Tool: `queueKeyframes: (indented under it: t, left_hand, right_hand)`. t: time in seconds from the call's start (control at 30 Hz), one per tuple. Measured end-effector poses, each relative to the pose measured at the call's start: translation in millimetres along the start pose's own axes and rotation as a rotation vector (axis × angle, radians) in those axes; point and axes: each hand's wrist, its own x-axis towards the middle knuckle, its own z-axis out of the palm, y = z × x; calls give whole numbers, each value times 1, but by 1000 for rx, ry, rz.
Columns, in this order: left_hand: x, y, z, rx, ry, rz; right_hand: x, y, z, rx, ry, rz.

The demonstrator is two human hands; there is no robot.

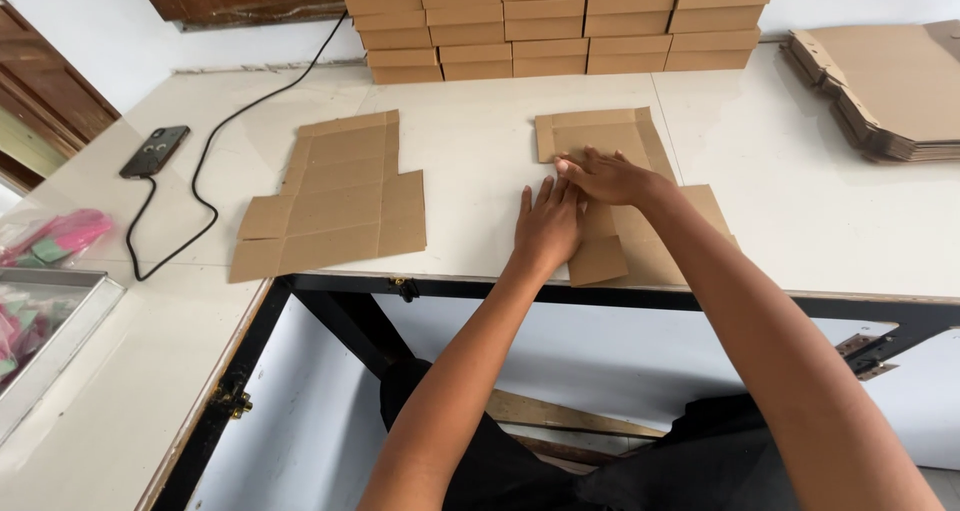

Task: Folding flat cardboard sheets into small boxes and stacking them on a work surface.

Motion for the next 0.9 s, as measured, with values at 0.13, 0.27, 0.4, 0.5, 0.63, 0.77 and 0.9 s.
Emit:
queueKeyframes:
  t: [0.13, 0.27, 0.4, 0.5, 0.63, 0.77, 0.9]
  left_hand:
    - [3, -6, 16, 22, 34, -23]
    - [-3, 0, 5, 48, 39, -20]
    - [-3, 0, 11, 47, 68, -27]
    - [1, -6, 20, 28, 104, -13]
    - [3, -9, 23, 38, 126, 5]
    - [1, -7, 21, 33, 148, 10]
    - [4, -6, 19, -14, 100, 4]
  right_hand:
    - [-2, -18, -7, -37, -29, 0]
    - [11, -17, -6, -17, 51, 90]
    - [114, 43, 36, -183, 350, 127]
    - [94, 8, 32, -191, 531, 31]
    - [133, 27, 41, -86, 589, 14]
    - [130, 36, 34, -196, 583, -75]
    - [138, 73, 41, -194, 354, -166]
